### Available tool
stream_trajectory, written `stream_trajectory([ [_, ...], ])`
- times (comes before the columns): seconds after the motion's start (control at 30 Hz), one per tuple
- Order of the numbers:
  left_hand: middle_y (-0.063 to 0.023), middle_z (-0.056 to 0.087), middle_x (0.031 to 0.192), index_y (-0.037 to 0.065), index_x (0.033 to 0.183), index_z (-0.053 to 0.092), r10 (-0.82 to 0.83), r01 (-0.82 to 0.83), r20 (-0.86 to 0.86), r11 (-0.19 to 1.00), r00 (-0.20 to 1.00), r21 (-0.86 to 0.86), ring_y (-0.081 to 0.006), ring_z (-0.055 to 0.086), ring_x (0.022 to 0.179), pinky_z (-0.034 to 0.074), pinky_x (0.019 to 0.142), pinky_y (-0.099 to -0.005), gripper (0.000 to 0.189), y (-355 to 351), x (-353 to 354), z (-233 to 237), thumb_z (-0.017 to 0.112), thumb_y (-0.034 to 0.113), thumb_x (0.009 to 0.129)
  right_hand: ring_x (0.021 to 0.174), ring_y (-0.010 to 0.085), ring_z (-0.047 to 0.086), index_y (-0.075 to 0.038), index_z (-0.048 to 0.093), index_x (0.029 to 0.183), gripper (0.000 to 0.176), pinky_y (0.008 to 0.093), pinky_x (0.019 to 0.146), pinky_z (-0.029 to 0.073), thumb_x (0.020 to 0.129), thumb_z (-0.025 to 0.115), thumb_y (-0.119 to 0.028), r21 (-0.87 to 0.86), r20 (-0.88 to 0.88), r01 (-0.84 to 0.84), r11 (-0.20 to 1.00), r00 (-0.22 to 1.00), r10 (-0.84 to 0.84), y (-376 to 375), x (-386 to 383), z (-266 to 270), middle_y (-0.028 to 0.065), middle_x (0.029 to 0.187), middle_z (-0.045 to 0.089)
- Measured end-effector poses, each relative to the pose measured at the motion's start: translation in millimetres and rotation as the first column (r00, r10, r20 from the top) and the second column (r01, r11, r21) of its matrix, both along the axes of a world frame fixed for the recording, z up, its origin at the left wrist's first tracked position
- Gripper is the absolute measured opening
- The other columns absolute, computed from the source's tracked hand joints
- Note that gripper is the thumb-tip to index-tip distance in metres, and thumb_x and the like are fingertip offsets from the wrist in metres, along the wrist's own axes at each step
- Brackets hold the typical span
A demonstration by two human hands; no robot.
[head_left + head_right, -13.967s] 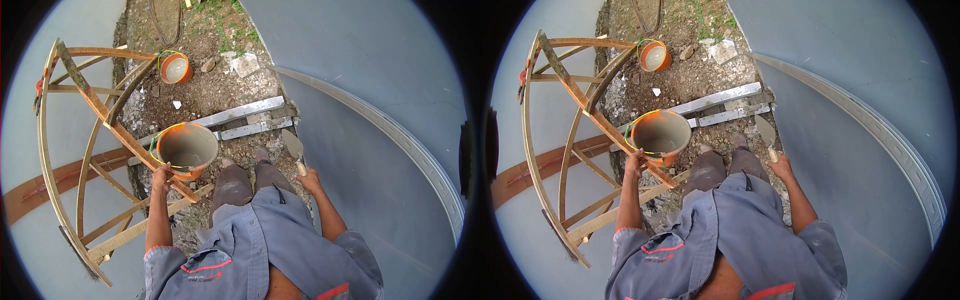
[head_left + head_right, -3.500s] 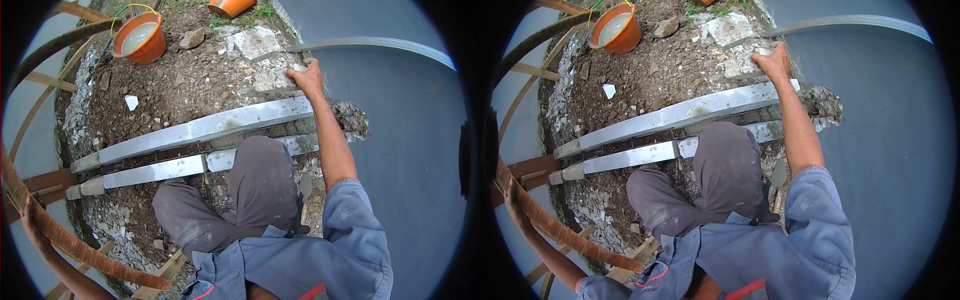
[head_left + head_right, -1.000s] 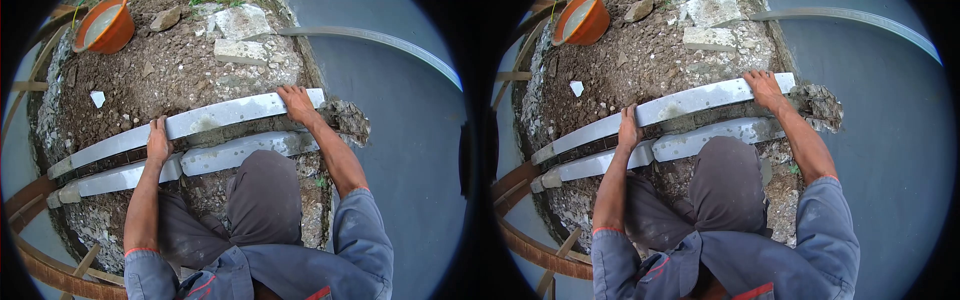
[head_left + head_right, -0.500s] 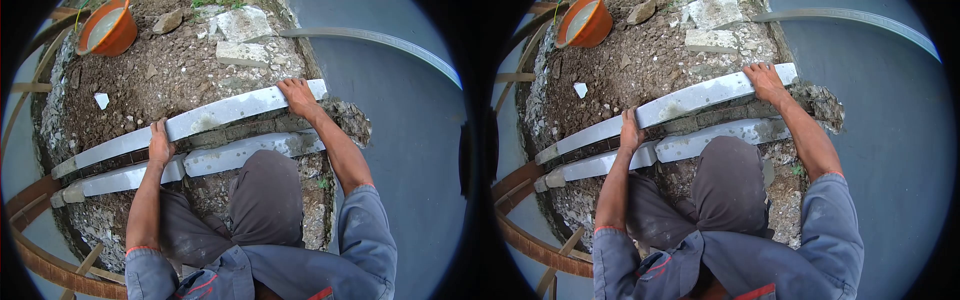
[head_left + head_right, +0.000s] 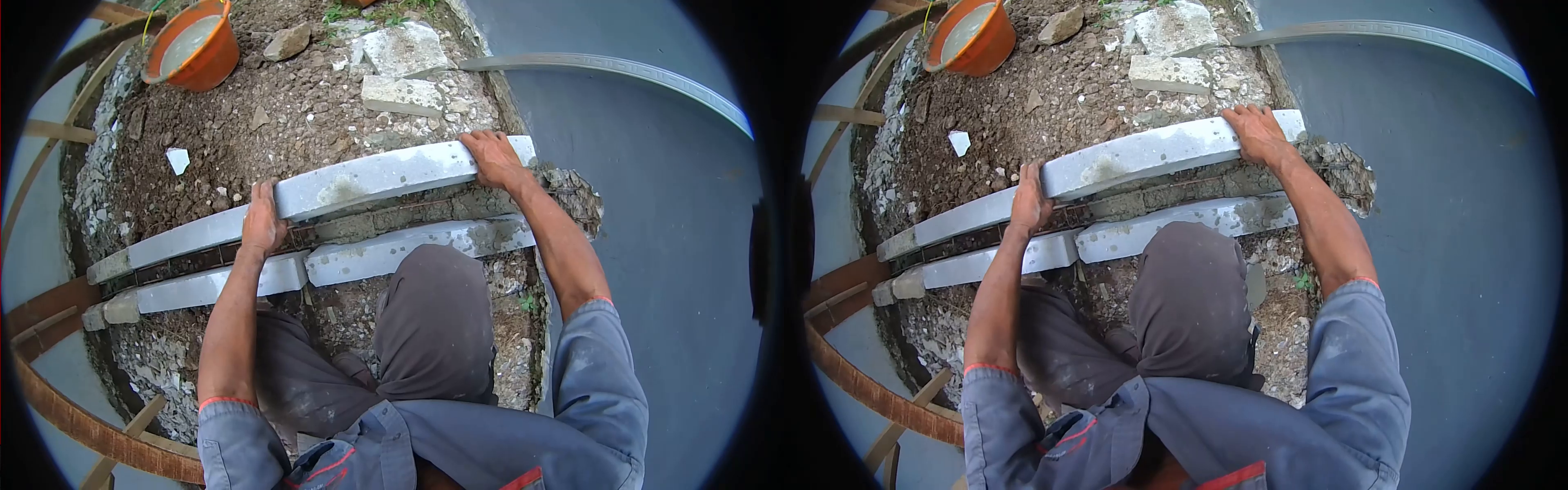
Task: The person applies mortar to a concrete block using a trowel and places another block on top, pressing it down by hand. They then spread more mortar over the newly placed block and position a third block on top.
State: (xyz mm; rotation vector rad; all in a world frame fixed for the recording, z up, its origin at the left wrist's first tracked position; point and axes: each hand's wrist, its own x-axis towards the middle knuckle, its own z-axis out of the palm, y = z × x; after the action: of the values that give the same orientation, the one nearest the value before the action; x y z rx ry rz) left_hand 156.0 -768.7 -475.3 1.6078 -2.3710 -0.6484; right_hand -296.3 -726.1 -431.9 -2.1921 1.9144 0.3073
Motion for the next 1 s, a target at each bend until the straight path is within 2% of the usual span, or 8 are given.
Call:
stream_trajectory([
  [0.33,-0.021,0.043,0.137,0.005,0.135,0.041,0.01,-0.01,0.005,1.0,1.0,-0.01,-0.0418,0.049,0.122,0.046,0.101,-0.0451,0.081,-71,-7,32,0.08,0.002,0.064,0.125,0.0323,0.047,-0.018,0.046,0.137,0.073,0.0505,0.105,0.034,0.07,0.074,-0.006,-0.149,-0.044,-0.001,0.989,0.999,-0.005,-63,-1,24,0.0109,0.13,0.053],
  [0.4,-0.0225,0.039,0.142,0.005,0.137,0.039,0.21,-0.201,0.009,0.949,0.978,-0.243,-0.0428,0.047,0.125,0.045,0.103,-0.0447,0.077,-74,-15,11,0.078,0.007,0.071,0.129,0.0341,0.044,-0.02,0.043,0.14,0.077,0.0534,0.109,0.031,0.071,0.077,-0.011,-0.239,-0.087,-0.03,0.971,0.996,0.009,-60,-1,6,0.0119,0.134,0.05],
  [0.47,-0.0265,0.031,0.148,0.007,0.146,0.029,0.255,-0.234,0.071,0.947,0.964,-0.221,-0.0448,0.044,0.129,0.043,0.105,-0.0448,0.083,-60,-34,8,0.075,0.009,0.078,0.137,0.0383,0.035,-0.026,0.035,0.146,0.087,0.0603,0.112,0.025,0.073,0.081,-0.024,-0.432,-0.102,0.07,0.899,0.987,-0.126,-59,-1,-5,0.0133,0.144,0.042],
  [0.53,-0.0302,0.021,0.152,0.009,0.153,0.017,0.406,-0.406,-0.014,0.914,0.914,0.004,-0.0459,0.039,0.133,0.041,0.107,-0.0453,0.093,-56,-48,16,0.074,0.01,0.08,0.141,0.0394,0.029,-0.029,0.031,0.148,0.089,0.0645,0.111,0.023,0.074,0.081,-0.03,-0.403,-0.081,0.107,0.909,0.985,-0.152,-74,2,-8,0.013,0.149,0.036],
  [0.67,-0.03,0.011,0.156,0.007,0.154,0.009,0.247,-0.248,-0.03,0.967,0.969,-0.05,-0.0447,0.033,0.138,0.036,0.111,-0.0464,0.1,-63,-34,10,0.075,0.012,0.079,0.144,0.0391,0.022,-0.032,0.025,0.151,0.092,0.0652,0.11,0.025,0.076,0.079,-0.034,-0.371,-0.023,0.254,0.893,0.959,-0.282,-87,16,-17,0.0146,0.155,0.028],
  [0.77,-0.0278,0.02,0.155,0.002,0.152,0.02,0.182,-0.183,0.089,0.983,0.979,-0.001,-0.0415,0.031,0.14,0.031,0.113,-0.0478,0.091,-57,-11,21,0.074,0.016,0.079,0.146,0.0436,0.013,-0.036,0.02,0.153,0.082,0.0657,0.108,0.03,0.087,0.069,-0.035,-0.302,0.134,0.45,0.84,0.893,-0.43,-84,24,-31,0.016,0.161,0.008],
  [0.87,-0.0286,0.029,0.152,0.0,0.147,0.033,0.097,-0.105,0.122,0.993,0.988,0.061,-0.04,0.033,0.14,0.031,0.114,-0.0468,0.081,-44,33,14,0.074,0.021,0.08,0.146,0.0462,0.011,-0.037,0.019,0.153,0.08,0.0652,0.108,0.031,0.089,0.067,-0.034,-0.288,0.189,0.491,0.822,0.871,-0.454,-80,28,-46,0.0154,0.162,0.004],
  [1.0,-0.0303,0.031,0.15,-0.001,0.145,0.036,0.055,-0.082,0.161,0.983,0.985,0.163,-0.0404,0.035,0.139,0.031,0.115,-0.0425,0.08,-22,76,16,0.075,0.021,0.079,0.141,0.0519,0.019,-0.031,0.02,0.153,0.079,0.0576,0.104,0.041,0.089,0.066,-0.03,-0.263,0.03,0.462,0.847,0.881,-0.472,-72,39,-34,0.0228,0.159,0.009],
])
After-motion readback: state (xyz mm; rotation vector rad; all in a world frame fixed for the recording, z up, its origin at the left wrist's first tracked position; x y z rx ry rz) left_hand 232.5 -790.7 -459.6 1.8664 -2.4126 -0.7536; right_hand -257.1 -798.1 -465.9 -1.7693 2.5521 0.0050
